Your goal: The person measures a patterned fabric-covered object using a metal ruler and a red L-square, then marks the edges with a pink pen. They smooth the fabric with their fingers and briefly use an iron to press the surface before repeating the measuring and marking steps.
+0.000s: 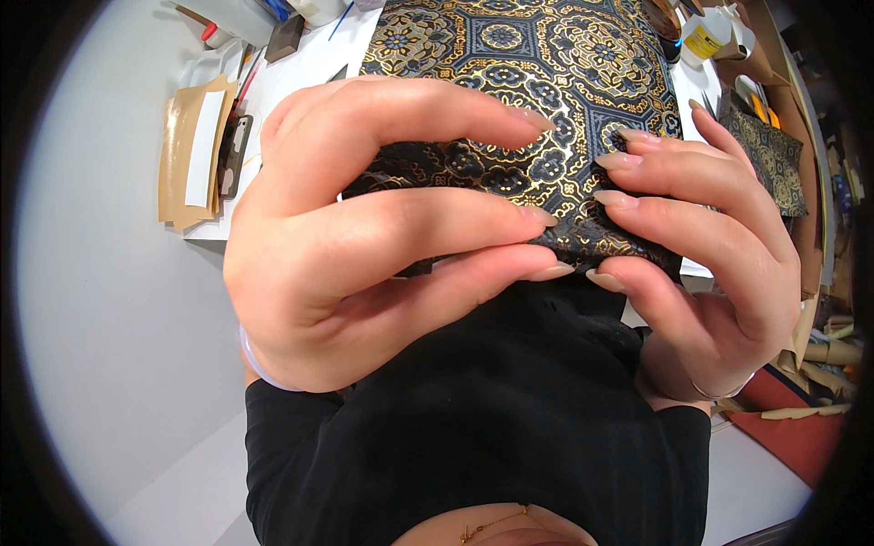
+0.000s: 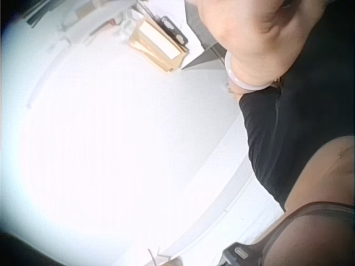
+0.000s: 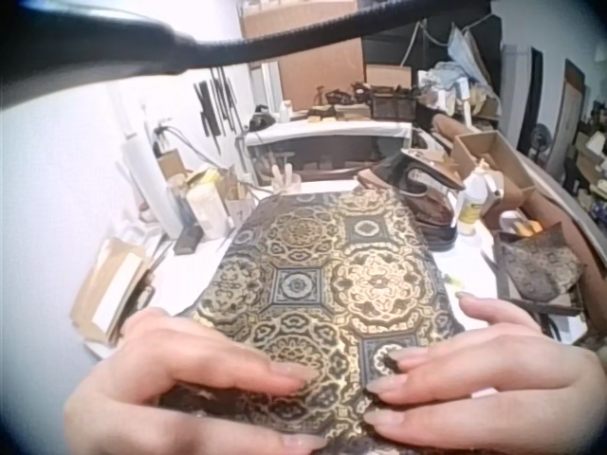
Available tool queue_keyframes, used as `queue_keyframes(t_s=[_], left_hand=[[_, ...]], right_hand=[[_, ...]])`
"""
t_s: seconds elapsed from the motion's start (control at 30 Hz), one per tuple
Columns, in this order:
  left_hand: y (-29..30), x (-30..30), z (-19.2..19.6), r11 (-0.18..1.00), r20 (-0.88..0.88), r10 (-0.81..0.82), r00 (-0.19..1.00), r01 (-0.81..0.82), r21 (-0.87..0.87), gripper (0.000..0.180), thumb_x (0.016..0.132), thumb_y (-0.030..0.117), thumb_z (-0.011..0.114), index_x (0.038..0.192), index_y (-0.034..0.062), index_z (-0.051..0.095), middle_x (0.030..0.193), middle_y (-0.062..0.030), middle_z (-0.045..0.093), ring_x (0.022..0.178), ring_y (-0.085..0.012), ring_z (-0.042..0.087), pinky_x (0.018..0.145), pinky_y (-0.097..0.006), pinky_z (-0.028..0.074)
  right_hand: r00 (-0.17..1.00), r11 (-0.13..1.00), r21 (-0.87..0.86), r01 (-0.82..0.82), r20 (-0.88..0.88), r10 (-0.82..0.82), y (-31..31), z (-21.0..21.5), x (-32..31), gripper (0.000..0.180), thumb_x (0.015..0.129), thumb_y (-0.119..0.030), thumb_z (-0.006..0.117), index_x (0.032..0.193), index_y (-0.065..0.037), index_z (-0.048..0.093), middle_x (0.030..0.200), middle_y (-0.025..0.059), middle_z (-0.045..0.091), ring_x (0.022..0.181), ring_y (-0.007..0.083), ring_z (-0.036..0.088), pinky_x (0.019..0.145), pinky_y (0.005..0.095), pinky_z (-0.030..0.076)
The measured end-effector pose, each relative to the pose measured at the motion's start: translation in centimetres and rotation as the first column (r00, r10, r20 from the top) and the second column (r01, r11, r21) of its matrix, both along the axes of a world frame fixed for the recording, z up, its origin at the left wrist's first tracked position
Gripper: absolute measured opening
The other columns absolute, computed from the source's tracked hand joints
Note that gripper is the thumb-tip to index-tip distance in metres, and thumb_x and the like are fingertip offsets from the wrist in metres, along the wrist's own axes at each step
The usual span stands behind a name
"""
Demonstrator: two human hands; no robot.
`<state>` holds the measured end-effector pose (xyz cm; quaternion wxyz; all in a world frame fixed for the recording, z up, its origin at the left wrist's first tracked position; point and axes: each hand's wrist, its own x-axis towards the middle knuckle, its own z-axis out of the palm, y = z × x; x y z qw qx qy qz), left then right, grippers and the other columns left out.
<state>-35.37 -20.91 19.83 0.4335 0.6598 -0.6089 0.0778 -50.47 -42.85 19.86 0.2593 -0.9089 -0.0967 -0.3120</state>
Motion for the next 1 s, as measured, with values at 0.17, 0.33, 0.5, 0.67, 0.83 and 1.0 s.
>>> queue_keyframes(t_s=[0.17, 0.33, 0.5, 0.67, 0.83, 1.0], left_hand=[[0.1, -0.1, 1.1, 0.998, 0.114, 0.011, 0.993, -0.019, 0.068, 0.04, 0.069, 0.015, 0.096, 0.103, 0.0007, 0.08, 0.125, -0.0324, 0.069, 0.114, -0.0406, 0.073, 0.096, -0.044, 0.058], [0.2, 0.3, 1.5, 0.991, 0.18, -0.058, 0.982, 0.035, 0.128, 0.044, 0.069, 0.013, 0.096, 0.109, 0.0018, 0.08, 0.128, -0.0326, 0.069, 0.115, -0.0422, 0.072, 0.096, -0.045, 0.058], [-0.6, 0.7, 2.3, 0.987, 0.231, -0.082, 0.969, 0.047, 0.155, 0.042, 0.069, 0.012, 0.095, 0.107, 0.0023, 0.081, 0.128, -0.0319, 0.069, 0.114, -0.0413, 0.073, 0.096, -0.045, 0.057], [-1.2, -0.2, 2.5, 0.988, 0.267, -0.001, 0.964, -0.041, 0.151, 0.034, 0.068, 0.011, 0.093, 0.099, 0.0018, 0.082, 0.125, -0.0297, 0.071, 0.113, -0.04, 0.073, 0.097, -0.045, 0.056], [-0.6, -0.7, 1.7, 0.993, 0.176, 0.055, 0.983, -0.072, 0.093, 0.034, 0.066, 0.014, 0.093, 0.097, 0.0017, 0.082, 0.124, -0.0286, 0.072, 0.113, -0.0397, 0.073, 0.098, -0.045, 0.055], [-0.3, -0.5, 2.7, 0.98, 0.201, 0.016, 0.98, -0.056, 0.193, 0.042, 0.064, 0.018, 0.096, 0.101, 0.0022, 0.082, 0.129, -0.0288, 0.071, 0.116, -0.0407, 0.072, 0.099, -0.046, 0.054]], right_hand=[[1.0, 1.0, -0.005, -0.001, 0.004, 0.001, -0.1, 0.1, 0.0, 0.037, 0.076, -0.026, 0.088, 0.103, -0.002, 0.08, 0.109, 0.0185, 0.08, 0.111, 0.0376, 0.076, 0.115, 0.0576, 0.046], [1.0, 1.0, -0.005, 0.0, 0.007, 0.0, -0.1, 0.1, 0.0, 0.036, 0.077, -0.025, 0.088, 0.104, -0.002, 0.081, 0.109, 0.0187, 0.08, 0.111, 0.0374, 0.076, 0.115, 0.0575, 0.046], [0.999, 0.999, -0.03, -0.039, -0.023, 0.039, -0.7, 0.4, 0.0, 0.036, 0.078, -0.024, 0.089, 0.105, -0.001, 0.081, 0.111, 0.019, 0.08, 0.113, 0.0377, 0.076, 0.116, 0.0579, 0.044], [0.996, 0.997, -0.038, -0.074, -0.062, 0.071, -1.3, 0.6, -0.4, 0.038, 0.078, -0.025, 0.09, 0.106, -0.002, 0.081, 0.113, 0.0195, 0.079, 0.115, 0.0384, 0.075, 0.117, 0.0586, 0.043], [0.99, 0.993, -0.032, -0.116, -0.082, 0.113, -2.3, 0.1, -1.0, 0.049, 0.076, -0.032, 0.092, 0.114, -0.004, 0.078, 0.121, 0.0215, 0.077, 0.119, 0.0398, 0.074, 0.118, 0.0598, 0.043], [0.999, 0.998, 0.062, -0.032, 0.002, 0.032, -2.5, -2.3, -1.9, 0.064, 0.073, -0.035, 0.095, 0.125, -0.005, 0.072, 0.137, 0.0272, 0.068, 0.132, 0.044, 0.066, 0.12, 0.0607, 0.041]])
